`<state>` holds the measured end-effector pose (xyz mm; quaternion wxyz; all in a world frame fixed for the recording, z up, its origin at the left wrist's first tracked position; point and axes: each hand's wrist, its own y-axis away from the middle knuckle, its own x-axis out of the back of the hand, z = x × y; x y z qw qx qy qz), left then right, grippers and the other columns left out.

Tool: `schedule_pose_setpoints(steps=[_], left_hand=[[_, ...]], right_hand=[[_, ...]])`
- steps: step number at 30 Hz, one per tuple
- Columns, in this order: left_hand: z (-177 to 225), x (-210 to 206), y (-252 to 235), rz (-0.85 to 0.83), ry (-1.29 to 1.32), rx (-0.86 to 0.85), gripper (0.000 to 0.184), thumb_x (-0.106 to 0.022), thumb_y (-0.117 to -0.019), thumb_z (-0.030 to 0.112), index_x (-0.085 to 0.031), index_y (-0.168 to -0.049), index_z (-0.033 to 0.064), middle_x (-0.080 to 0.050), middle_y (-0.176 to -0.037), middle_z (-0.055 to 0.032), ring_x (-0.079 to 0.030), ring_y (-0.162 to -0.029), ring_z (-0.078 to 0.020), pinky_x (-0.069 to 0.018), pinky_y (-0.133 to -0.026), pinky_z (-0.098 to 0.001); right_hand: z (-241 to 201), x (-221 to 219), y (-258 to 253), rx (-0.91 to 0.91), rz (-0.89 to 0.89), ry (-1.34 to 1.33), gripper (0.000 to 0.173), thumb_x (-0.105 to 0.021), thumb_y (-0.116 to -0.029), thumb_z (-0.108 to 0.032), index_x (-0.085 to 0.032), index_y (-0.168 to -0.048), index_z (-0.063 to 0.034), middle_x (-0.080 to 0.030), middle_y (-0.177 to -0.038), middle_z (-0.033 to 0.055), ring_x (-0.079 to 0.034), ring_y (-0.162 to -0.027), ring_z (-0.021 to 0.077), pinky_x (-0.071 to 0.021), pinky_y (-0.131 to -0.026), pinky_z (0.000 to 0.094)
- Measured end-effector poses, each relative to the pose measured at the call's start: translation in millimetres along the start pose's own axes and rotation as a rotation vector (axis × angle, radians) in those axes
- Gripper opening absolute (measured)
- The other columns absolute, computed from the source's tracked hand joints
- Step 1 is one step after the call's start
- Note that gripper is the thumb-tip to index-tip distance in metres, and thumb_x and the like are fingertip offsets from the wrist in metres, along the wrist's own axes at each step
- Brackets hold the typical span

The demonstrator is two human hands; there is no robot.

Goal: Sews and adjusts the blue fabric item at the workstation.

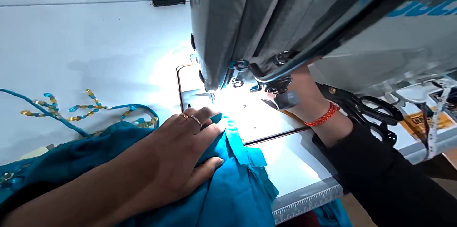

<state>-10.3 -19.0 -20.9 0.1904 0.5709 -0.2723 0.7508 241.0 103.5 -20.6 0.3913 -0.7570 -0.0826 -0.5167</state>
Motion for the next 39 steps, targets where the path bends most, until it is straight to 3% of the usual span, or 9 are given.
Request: schedule_pose_setpoints(steps=[6,9,12,16,24,27,30,34,39], left_hand=[[0,2,-1,-0.021,0.008,0.001,0.054,-0.041,-0.0978,0.051,-0.07,-0.129,0.016,-0.064,-0.134,-0.0035,-0.059,-0.122,-0.0217,-0.0516,-0.094,-0.0393],[0,3,-1,-0.03,0.002,0.005,0.056,-0.04,-0.0986,0.051,-0.069,-0.13,0.0153,-0.064,-0.136,-0.0041,-0.06,-0.122,-0.0223,-0.0525,-0.093,-0.04],[2,2,-1,-0.029,-0.013,0.011,0.056,-0.04,-0.0985,0.051,-0.069,-0.131,0.0162,-0.064,-0.136,-0.003,-0.06,-0.121,-0.0224,-0.0528,-0.092,-0.0388],[1,1,-1,-0.019,-0.007,0.006,0.055,-0.04,-0.0981,0.051,-0.07,-0.128,0.0165,-0.065,-0.133,-0.0035,-0.061,-0.122,-0.022,-0.0518,-0.094,-0.0401],[1,2,-1,0.015,-0.012,-0.003,0.053,-0.04,-0.0984,0.051,-0.068,-0.131,0.0188,-0.066,-0.128,-0.0028,-0.061,-0.119,-0.0224,-0.0517,-0.092,-0.0395],[1,2,-2,0.03,0.009,-0.039,0.047,-0.04,-0.0993,0.048,-0.07,-0.131,0.0299,-0.066,-0.125,-0.0063,-0.062,-0.116,-0.0263,-0.0529,-0.09,-0.0433],[-1,2,-1,0.039,0.012,-0.074,0.044,-0.04,-0.101,0.046,-0.072,-0.129,0.034,-0.065,-0.125,-0.0061,-0.06,-0.118,-0.0256,-0.0516,-0.09,-0.0415],[0,4,-1,0.009,-0.01,-0.073,0.047,-0.035,-0.103,0.048,-0.072,-0.128,0.0348,-0.066,-0.128,-0.0073,-0.061,-0.121,-0.0276,-0.0527,-0.09,-0.045],[1,7,-5,0.062,0.022,-0.051,0.048,-0.038,-0.1044,0.048,-0.081,-0.092,0.0282,-0.069,-0.113,-0.0009,-0.063,-0.107,-0.021,-0.0529,-0.082,-0.0387]], right_hand=[[-4,8,4,-0.004,0.08,-0.001,0.02,-0.055,-0.0954,-0.009,-0.07,-0.093,0.0037,-0.071,-0.088,0.0236,-0.071,-0.092,0.0389,-0.054,-0.081,0.0491],[-8,12,7,0.109,0.032,-0.213,0.012,-0.062,-0.0846,-0.009,-0.072,-0.088,-0.003,-0.07,-0.082,0.0101,-0.066,-0.078,0.0168,-0.0517,-0.072,0.0281],[-7,6,13,0.285,-0.178,-0.628,0.015,-0.069,-0.0891,-0.021,-0.075,-0.09,-0.0072,-0.071,-0.085,-0.0009,-0.064,-0.077,0.0,-0.0523,-0.068,0.0162],[-10,-2,17,0.454,-0.387,-0.767,0.02,-0.074,-0.0896,-0.029,-0.081,-0.094,-0.0098,-0.076,-0.103,0.0006,-0.068,-0.097,0.0039,-0.0561,-0.082,0.0193],[-13,2,23,0.48,-0.323,-0.591,0.022,-0.069,-0.0916,-0.032,-0.081,-0.101,-0.0159,-0.075,-0.106,-0.0014,-0.066,-0.104,0.0099,-0.0525,-0.09,0.0271],[-6,12,28,0.391,-0.319,-0.613,0.02,-0.056,-0.0948,-0.013,-0.074,-0.103,-0.0086,-0.071,-0.097,-0.0001,-0.065,-0.09,0.0048,-0.0531,-0.079,0.0213],[-1,23,40,0.29,-0.418,-0.66,0.025,-0.06,-0.0826,-0.019,-0.066,-0.105,-0.0087,-0.061,-0.087,-0.0044,-0.052,-0.071,-0.0012,-0.045,-0.06,0.0158],[-19,25,67,0.261,-0.401,-0.539,0.033,-0.066,-0.0866,-0.043,-0.07,-0.106,-0.0168,-0.063,-0.097,-0.0055,-0.057,-0.096,0.0087,-0.0481,-0.084,0.0297],[-47,19,105,0.269,-0.118,-0.385,0.021,-0.052,-0.1048,-0.027,-0.067,-0.098,-0.0143,-0.066,-0.089,-0.0003,-0.061,-0.085,0.0126,-0.0466,-0.075,0.0278]])
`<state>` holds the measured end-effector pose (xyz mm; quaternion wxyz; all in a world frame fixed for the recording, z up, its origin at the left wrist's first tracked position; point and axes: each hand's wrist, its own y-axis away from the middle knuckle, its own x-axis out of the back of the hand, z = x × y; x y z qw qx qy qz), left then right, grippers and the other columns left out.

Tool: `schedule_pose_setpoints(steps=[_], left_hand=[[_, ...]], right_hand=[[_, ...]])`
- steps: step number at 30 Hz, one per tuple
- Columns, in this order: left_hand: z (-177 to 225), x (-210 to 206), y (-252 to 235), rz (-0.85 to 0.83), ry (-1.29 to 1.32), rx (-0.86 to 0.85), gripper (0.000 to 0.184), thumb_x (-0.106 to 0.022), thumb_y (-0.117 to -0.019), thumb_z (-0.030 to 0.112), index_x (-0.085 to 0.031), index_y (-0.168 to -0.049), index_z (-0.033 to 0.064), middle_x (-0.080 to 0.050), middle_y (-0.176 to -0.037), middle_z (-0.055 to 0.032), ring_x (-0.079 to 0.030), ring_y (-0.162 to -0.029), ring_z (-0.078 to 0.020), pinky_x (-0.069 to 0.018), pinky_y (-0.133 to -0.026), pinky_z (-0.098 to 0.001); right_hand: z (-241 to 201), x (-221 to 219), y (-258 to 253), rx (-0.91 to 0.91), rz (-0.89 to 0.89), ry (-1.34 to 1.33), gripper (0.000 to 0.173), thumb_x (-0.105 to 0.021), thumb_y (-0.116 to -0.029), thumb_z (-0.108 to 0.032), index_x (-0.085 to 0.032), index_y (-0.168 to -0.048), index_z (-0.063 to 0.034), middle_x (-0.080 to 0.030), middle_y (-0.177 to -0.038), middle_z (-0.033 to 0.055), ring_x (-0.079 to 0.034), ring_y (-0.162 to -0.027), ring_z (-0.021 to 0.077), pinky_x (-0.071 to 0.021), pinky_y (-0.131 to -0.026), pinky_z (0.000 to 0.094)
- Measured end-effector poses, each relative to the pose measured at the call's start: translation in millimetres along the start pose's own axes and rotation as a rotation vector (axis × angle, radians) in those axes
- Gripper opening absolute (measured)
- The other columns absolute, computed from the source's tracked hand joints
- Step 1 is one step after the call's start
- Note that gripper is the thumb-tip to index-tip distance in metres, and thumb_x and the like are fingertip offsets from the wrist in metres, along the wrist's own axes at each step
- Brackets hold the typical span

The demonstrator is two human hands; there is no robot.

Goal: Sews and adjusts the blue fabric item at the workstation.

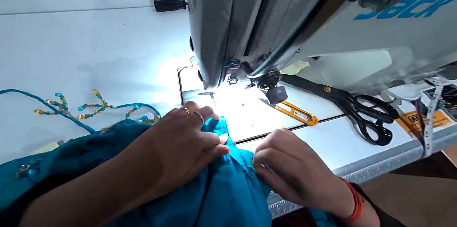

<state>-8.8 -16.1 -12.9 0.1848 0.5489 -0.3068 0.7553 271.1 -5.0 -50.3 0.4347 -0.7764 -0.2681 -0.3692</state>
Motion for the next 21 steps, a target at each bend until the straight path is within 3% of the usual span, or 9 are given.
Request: schedule_pose_setpoints(steps=[2,4,6,9,12,14,16,19,21], left_hand=[[2,-1,-1,0.029,0.049,0.051,0.042,-0.047,-0.1006,0.046,-0.074,-0.076,0.0252,-0.068,-0.111,0.0035,-0.062,-0.108,-0.0155,-0.0536,-0.084,-0.033],[6,-4,-2,0.016,0.137,0.167,0.036,-0.053,-0.0951,0.048,-0.069,-0.07,0.0268,-0.068,-0.115,0.0049,-0.061,-0.116,-0.0118,-0.0529,-0.09,-0.0298],[9,-5,-2,0.003,0.163,0.256,0.034,-0.055,-0.092,0.05,-0.068,-0.069,0.0285,-0.068,-0.116,0.0035,-0.061,-0.117,-0.0115,-0.053,-0.088,-0.03],[12,-3,-2,0.006,0.147,0.29,0.033,-0.055,-0.0932,0.048,-0.068,-0.072,0.0265,-0.067,-0.108,0.0053,-0.063,-0.109,-0.0101,-0.0539,-0.083,-0.0309],[17,2,-1,-0.006,0.218,0.387,0.027,-0.073,-0.0844,0.041,-0.068,-0.098,0.0176,-0.06,-0.103,0.0002,-0.062,-0.088,-0.0118,-0.0534,-0.07,-0.0315],[20,7,-2,-0.049,0.291,0.455,0.056,-0.083,-0.0784,0.033,-0.055,-0.124,0.0152,-0.058,-0.106,-0.0024,-0.06,-0.08,-0.0119,-0.0525,-0.065,-0.0306],[19,11,-2,-0.115,0.33,0.469,0.061,-0.084,-0.0804,0.03,-0.053,-0.131,0.0156,-0.065,-0.099,0.0014,-0.062,-0.079,-0.0109,-0.0544,-0.068,-0.0317],[16,9,1,-0.132,0.307,0.386,0.018,-0.076,-0.087,0.037,-0.075,-0.097,0.0214,-0.064,-0.086,0.006,-0.061,-0.088,-0.014,-0.0496,-0.077,-0.0411],[10,11,4,-0.123,0.341,0.23,0.019,-0.07,-0.0907,0.044,-0.074,-0.092,0.0257,-0.064,-0.097,0.0091,-0.059,-0.099,-0.0133,-0.045,-0.084,-0.0457]], right_hand=[[-11,-5,6,0.037,0.08,0.009,0.018,-0.051,-0.1061,-0.019,-0.066,-0.1,-0.0112,-0.068,-0.088,0.0037,-0.064,-0.086,0.0166,-0.0499,-0.077,0.0292],[-21,-9,9,0.035,0.128,-0.056,0.016,-0.052,-0.106,-0.017,-0.065,-0.101,-0.0095,-0.069,-0.092,0.0055,-0.065,-0.093,0.0176,-0.0514,-0.082,0.0289],[-28,-12,10,-0.055,0.179,-0.174,0.012,-0.056,-0.1039,-0.017,-0.064,-0.1,-0.0091,-0.068,-0.095,0.0054,-0.066,-0.097,0.0132,-0.0533,-0.086,0.0238],[-30,-13,6,-0.249,0.234,-0.243,0.02,-0.068,-0.0961,-0.024,-0.058,-0.105,-0.0095,-0.065,-0.101,0.0038,-0.063,-0.089,0.0032,-0.0534,-0.077,0.0153],[-30,-14,3,-0.341,0.157,-0.192,0.038,-0.069,-0.0934,-0.036,-0.059,-0.12,-0.0115,-0.065,-0.104,0.0012,-0.061,-0.088,0.0039,-0.0529,-0.075,0.02],[-32,-14,2,-0.339,0.089,-0.189,0.034,-0.066,-0.0947,-0.036,-0.061,-0.119,-0.0127,-0.067,-0.099,-0.0018,-0.061,-0.089,0.0058,-0.0522,-0.079,0.0252],[-34,-15,1,-0.306,0.082,-0.269,0.024,-0.066,-0.0957,-0.029,-0.061,-0.111,-0.0106,-0.065,-0.091,-0.0001,-0.059,-0.082,0.0074,-0.0491,-0.076,0.0266],[-38,-20,2,-0.257,0.212,-0.517,0.014,-0.066,-0.0969,-0.016,-0.055,-0.1,-0.0079,-0.063,-0.089,0.0022,-0.061,-0.079,0.0025,-0.0522,-0.071,0.017],[-47,-21,3,-0.265,0.293,-0.754,0.012,-0.066,-0.0973,-0.013,-0.054,-0.1,-0.0117,-0.067,-0.095,-0.0014,-0.067,-0.091,0.0027,-0.0572,-0.081,0.0199]])
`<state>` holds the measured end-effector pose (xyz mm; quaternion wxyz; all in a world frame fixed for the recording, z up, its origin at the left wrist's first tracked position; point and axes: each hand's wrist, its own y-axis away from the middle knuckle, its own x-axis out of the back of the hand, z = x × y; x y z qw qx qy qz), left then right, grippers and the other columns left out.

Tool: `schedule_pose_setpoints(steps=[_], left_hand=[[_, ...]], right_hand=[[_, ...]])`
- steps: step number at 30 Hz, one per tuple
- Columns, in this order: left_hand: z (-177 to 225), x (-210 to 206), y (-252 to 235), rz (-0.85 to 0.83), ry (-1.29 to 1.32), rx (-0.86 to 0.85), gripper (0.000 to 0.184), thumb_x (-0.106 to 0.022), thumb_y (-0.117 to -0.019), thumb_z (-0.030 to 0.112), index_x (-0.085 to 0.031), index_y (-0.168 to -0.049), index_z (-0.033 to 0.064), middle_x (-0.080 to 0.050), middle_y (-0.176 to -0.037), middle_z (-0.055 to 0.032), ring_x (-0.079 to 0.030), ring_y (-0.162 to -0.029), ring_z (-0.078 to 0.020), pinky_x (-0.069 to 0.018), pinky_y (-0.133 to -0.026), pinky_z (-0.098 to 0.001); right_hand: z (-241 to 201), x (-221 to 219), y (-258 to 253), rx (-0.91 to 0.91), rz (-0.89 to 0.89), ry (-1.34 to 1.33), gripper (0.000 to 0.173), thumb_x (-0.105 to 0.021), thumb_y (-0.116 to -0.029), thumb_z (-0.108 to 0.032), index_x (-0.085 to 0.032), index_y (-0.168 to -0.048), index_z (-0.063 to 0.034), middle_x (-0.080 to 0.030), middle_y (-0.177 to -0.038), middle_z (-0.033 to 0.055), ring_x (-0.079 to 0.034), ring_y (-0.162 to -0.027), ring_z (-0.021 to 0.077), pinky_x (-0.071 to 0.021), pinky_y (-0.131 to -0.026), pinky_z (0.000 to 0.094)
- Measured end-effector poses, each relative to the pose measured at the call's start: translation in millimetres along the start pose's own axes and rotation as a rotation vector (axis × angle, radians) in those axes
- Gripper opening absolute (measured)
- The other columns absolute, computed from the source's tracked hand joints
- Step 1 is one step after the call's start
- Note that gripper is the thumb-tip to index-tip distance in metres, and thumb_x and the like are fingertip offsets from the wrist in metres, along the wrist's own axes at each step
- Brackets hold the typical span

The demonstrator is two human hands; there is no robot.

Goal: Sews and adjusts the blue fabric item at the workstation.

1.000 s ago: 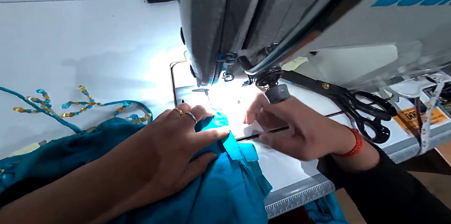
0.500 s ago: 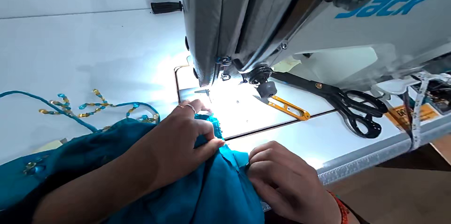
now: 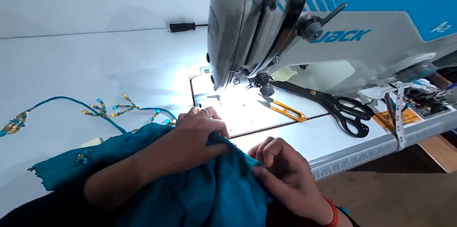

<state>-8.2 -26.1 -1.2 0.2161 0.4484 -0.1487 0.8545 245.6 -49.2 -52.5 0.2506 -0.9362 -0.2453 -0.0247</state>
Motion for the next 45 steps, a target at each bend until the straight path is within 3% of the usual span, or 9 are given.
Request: schedule_pose_setpoints(steps=[3,6,11,16,21,30,35,41,45], left_hand=[[-5,20,-3,-0.107,0.268,-0.318,0.012,-0.067,-0.0957,0.035,-0.071,-0.096,0.0231,-0.069,-0.098,0.014,-0.064,-0.103,-0.0003,-0.0537,-0.092,-0.0243],[1,36,-4,-0.264,0.628,-0.465,0.007,-0.065,-0.0977,0.018,-0.066,-0.1,0.0109,-0.072,-0.097,0.0057,-0.068,-0.1,-0.0015,-0.0566,-0.093,-0.0215],[12,46,9,-0.23,0.871,-0.305,0.013,-0.058,-0.1014,0.03,-0.062,-0.104,0.0182,-0.068,-0.092,0.0066,-0.069,-0.093,-0.0024,-0.059,-0.082,-0.0204],[17,44,13,-0.23,0.995,-0.221,0.009,-0.052,-0.1062,0.028,-0.057,-0.107,0.0211,-0.06,-0.093,0.0072,-0.06,-0.084,0.0036,-0.0507,-0.07,-0.0093],[28,41,20,-0.249,1.14,-0.165,0.016,-0.048,-0.1082,0.031,-0.056,-0.112,0.0175,-0.068,-0.098,-0.0004,-0.066,-0.085,-0.0015,-0.0535,-0.069,-0.012],[21,25,19,-0.301,1.162,-0.207,0.021,-0.055,-0.1043,0.039,-0.062,-0.11,0.0204,-0.061,-0.09,0.0126,-0.059,-0.084,0.0095,-0.0491,-0.072,-0.0073],[29,20,16,-0.107,0.837,-0.155,0.009,-0.074,-0.0907,0.025,-0.07,-0.097,0.0187,-0.069,-0.08,0.0118,-0.065,-0.074,0.0057,-0.0559,-0.065,-0.0122],[29,11,16,0.004,0.72,-0.12,0.009,-0.073,-0.0884,0.02,-0.072,-0.098,0.0185,-0.07,-0.079,0.0119,-0.066,-0.074,0.0052,-0.0561,-0.065,-0.0122],[28,7,14,0.015,0.72,-0.098,0.03,-0.075,-0.0857,0.019,-0.067,-0.114,0.0215,-0.071,-0.09,0.0104,-0.068,-0.082,0.0018,-0.0586,-0.071,-0.0144]], right_hand=[[-8,-4,3,-0.118,-0.016,-0.597,0.01,-0.061,-0.1025,-0.025,-0.062,-0.109,-0.0169,-0.07,-0.102,-0.0016,-0.069,-0.104,0.0112,-0.0565,-0.095,0.0312],[-13,-12,5,-0.256,-0.101,-1.029,0.024,-0.053,-0.1059,-0.035,-0.066,-0.113,-0.015,-0.069,-0.111,0.0026,-0.068,-0.112,0.0172,-0.0575,-0.095,0.0346],[-25,-23,11,-0.199,-0.306,-0.703,0.025,-0.048,-0.1089,-0.03,-0.062,-0.127,-0.0192,-0.066,-0.118,-0.0146,-0.06,-0.11,-0.0072,-0.0495,-0.095,0.0155],[-33,-18,6,-0.101,-0.294,-0.425,0.02,-0.062,-0.1029,-0.024,-0.061,-0.118,-0.0109,-0.064,-0.113,-0.0092,-0.059,-0.105,-0.0077,-0.0517,-0.089,0.0137],[-41,9,-10,0.021,-0.239,-0.291,0.019,-0.059,-0.1039,-0.029,-0.061,-0.119,-0.0165,-0.065,-0.118,-0.0087,-0.059,-0.118,-0.0006,-0.0489,-0.103,0.0206],[-60,25,-52,-0.028,-0.028,-0.174,0.014,-0.059,-0.1041,-0.027,-0.066,-0.114,-0.0192,-0.066,-0.09,-0.01,-0.062,-0.073,-0.0061,-0.0529,-0.063,0.0097],[-34,17,-55,-0.151,0.095,-0.175,0.018,-0.061,-0.0984,-0.007,-0.064,-0.114,-0.0162,-0.068,-0.091,-0.0049,-0.065,-0.074,-0.0006,-0.056,-0.063,0.0141],[-25,20,-42,-0.216,0.115,-0.304,0.024,-0.056,-0.1022,-0.048,-0.058,-0.11,-0.0258,-0.065,-0.108,-0.0069,-0.063,-0.082,-0.0017,-0.0533,-0.066,0.0134],[-27,25,-39,-0.225,0.039,-0.159,0.026,-0.065,-0.0974,-0.049,-0.063,-0.1,-0.0236,-0.063,-0.098,-0.0082,-0.062,-0.082,-0.0016,-0.0541,-0.068,0.0145]])
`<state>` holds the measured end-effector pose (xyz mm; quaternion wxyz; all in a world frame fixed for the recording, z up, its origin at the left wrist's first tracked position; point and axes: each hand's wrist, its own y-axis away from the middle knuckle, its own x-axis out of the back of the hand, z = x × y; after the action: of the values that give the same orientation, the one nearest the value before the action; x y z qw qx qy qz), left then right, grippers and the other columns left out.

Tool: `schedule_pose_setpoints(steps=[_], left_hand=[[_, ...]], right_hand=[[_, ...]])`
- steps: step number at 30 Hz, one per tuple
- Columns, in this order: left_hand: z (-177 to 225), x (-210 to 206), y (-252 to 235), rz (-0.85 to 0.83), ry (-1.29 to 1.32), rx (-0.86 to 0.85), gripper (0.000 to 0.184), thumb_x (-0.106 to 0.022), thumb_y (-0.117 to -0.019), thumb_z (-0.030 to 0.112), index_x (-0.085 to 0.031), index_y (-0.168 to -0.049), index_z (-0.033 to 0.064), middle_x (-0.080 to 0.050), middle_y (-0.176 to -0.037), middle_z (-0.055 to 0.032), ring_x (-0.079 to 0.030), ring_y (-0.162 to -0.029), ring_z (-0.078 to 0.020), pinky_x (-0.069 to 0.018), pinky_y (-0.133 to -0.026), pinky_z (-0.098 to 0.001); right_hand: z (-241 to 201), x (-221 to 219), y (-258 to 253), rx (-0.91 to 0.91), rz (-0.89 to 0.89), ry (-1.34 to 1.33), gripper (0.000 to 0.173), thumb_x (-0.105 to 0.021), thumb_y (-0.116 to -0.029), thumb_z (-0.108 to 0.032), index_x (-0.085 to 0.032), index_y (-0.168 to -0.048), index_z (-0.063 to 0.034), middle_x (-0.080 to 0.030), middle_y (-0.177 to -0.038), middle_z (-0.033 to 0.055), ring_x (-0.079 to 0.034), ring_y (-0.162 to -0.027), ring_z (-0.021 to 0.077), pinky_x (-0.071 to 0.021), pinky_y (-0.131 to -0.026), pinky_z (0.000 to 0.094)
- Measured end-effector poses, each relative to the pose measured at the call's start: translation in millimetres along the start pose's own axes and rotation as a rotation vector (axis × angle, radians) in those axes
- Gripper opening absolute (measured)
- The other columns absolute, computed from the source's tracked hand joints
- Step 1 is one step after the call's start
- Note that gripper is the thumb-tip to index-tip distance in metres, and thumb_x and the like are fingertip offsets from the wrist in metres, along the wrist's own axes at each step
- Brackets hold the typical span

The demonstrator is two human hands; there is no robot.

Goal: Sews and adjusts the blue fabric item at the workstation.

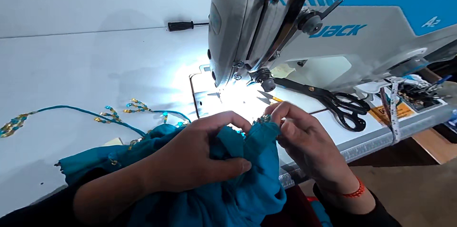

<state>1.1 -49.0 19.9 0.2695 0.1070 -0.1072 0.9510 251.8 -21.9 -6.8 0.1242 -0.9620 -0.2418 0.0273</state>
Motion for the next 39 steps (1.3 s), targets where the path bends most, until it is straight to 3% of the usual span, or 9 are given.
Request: schedule_pose_setpoints(steps=[6,13,19,22,27,31,34,37,39], left_hand=[[-3,-2,0,-0.014,-0.037,-0.038,0.032,-0.075,-0.085,0.017,-0.067,-0.116,0.0215,-0.069,-0.093,0.0122,-0.066,-0.084,0.0052,-0.0571,-0.072,-0.012],[-1,-3,0,-0.037,-0.073,-0.011,0.049,-0.075,-0.0846,0.02,-0.059,-0.131,0.0254,-0.068,-0.091,0.0138,-0.065,-0.082,0.0068,-0.0565,-0.072,-0.0109],[-5,-3,1,-0.071,-0.133,-0.121,0.042,-0.072,-0.0874,0.019,-0.061,-0.128,0.0188,-0.068,-0.092,0.0129,-0.063,-0.083,0.0115,-0.0542,-0.072,-0.0077],[-6,-5,3,-0.061,-0.251,-0.16,0.041,-0.07,-0.087,0.023,-0.064,-0.127,0.0163,-0.066,-0.085,0.0115,-0.059,-0.076,0.0138,-0.0494,-0.066,-0.0051],[-6,-6,4,-0.056,-0.311,-0.158,0.042,-0.069,-0.086,0.023,-0.064,-0.127,0.0165,-0.066,-0.084,0.0118,-0.059,-0.075,0.0138,-0.0494,-0.065,-0.0052],[-3,-8,7,0.05,-0.426,-0.14,0.048,-0.069,-0.0878,0.051,-0.065,-0.127,0.0238,-0.069,-0.098,0.0156,-0.062,-0.091,0.0117,-0.0536,-0.077,-0.0114],[3,-12,6,0.211,-0.372,-0.166,0.053,-0.065,-0.0871,0.067,-0.067,-0.117,0.0232,-0.067,-0.102,0.0181,-0.062,-0.099,0.0085,-0.0547,-0.085,-0.0149],[4,-16,6,0.298,-0.334,-0.139,0.028,-0.067,-0.0911,0.054,-0.066,-0.101,0.0281,-0.064,-0.085,0.0216,-0.06,-0.084,0.0074,-0.0501,-0.075,-0.0148],[2,-17,6,0.269,-0.24,-0.108,0.019,-0.069,-0.093,0.039,-0.069,-0.103,0.0236,-0.064,-0.079,0.0175,-0.062,-0.075,0.0058,-0.054,-0.067,-0.0112]], right_hand=[[-7,-2,2,-0.128,0.022,-0.018,0.025,-0.074,-0.0904,-0.046,-0.076,-0.092,-0.0211,-0.069,-0.105,-0.005,-0.066,-0.085,0.0019,-0.0566,-0.07,0.0174],[-11,-5,-2,0.061,0.023,-0.07,0.008,-0.077,-0.0914,-0.025,-0.071,-0.091,-0.0193,-0.069,-0.119,-0.0031,-0.068,-0.092,0.0025,-0.059,-0.072,0.0176],[-13,-9,-4,0.181,0.017,0.03,0.012,-0.078,-0.0897,-0.018,-0.069,-0.097,-0.016,-0.071,-0.094,-0.0034,-0.069,-0.082,0.0028,-0.059,-0.07,0.017],[-14,-13,-3,0.229,0.042,0.098,0.022,-0.078,-0.0895,-0.018,-0.06,-0.101,-0.0177,-0.068,-0.091,-0.0053,-0.067,-0.081,0.002,-0.0586,-0.071,0.0164],[-13,-14,-2,0.227,0.047,0.163,0.025,-0.075,-0.0926,-0.02,-0.06,-0.113,-0.0177,-0.067,-0.094,-0.0072,-0.067,-0.082,0.0009,-0.0592,-0.073,0.0163],[-14,-17,-1,0.254,0.048,0.203,0.024,-0.075,-0.0928,-0.018,-0.061,-0.112,-0.0154,-0.069,-0.094,-0.0059,-0.068,-0.082,0.0021,-0.0604,-0.072,0.0176],[-17,-26,0,0.327,0.084,0.273,0.025,-0.075,-0.0933,-0.019,-0.06,-0.112,-0.0145,-0.07,-0.097,-0.0052,-0.069,-0.083,0.0024,-0.0603,-0.071,0.0178],[-20,-34,2,0.361,0.112,0.297,0.023,-0.073,-0.0949,-0.02,-0.059,-0.112,-0.0156,-0.064,-0.109,-0.0045,-0.066,-0.089,0.0017,-0.0595,-0.074,0.0165],[-21,-36,2,0.359,0.124,0.256,0.02,-0.072,-0.0957,-0.019,-0.059,-0.11,-0.0169,-0.062,-0.113,-0.0049,-0.065,-0.09,0.0009,-0.0596,-0.074,0.0161]])
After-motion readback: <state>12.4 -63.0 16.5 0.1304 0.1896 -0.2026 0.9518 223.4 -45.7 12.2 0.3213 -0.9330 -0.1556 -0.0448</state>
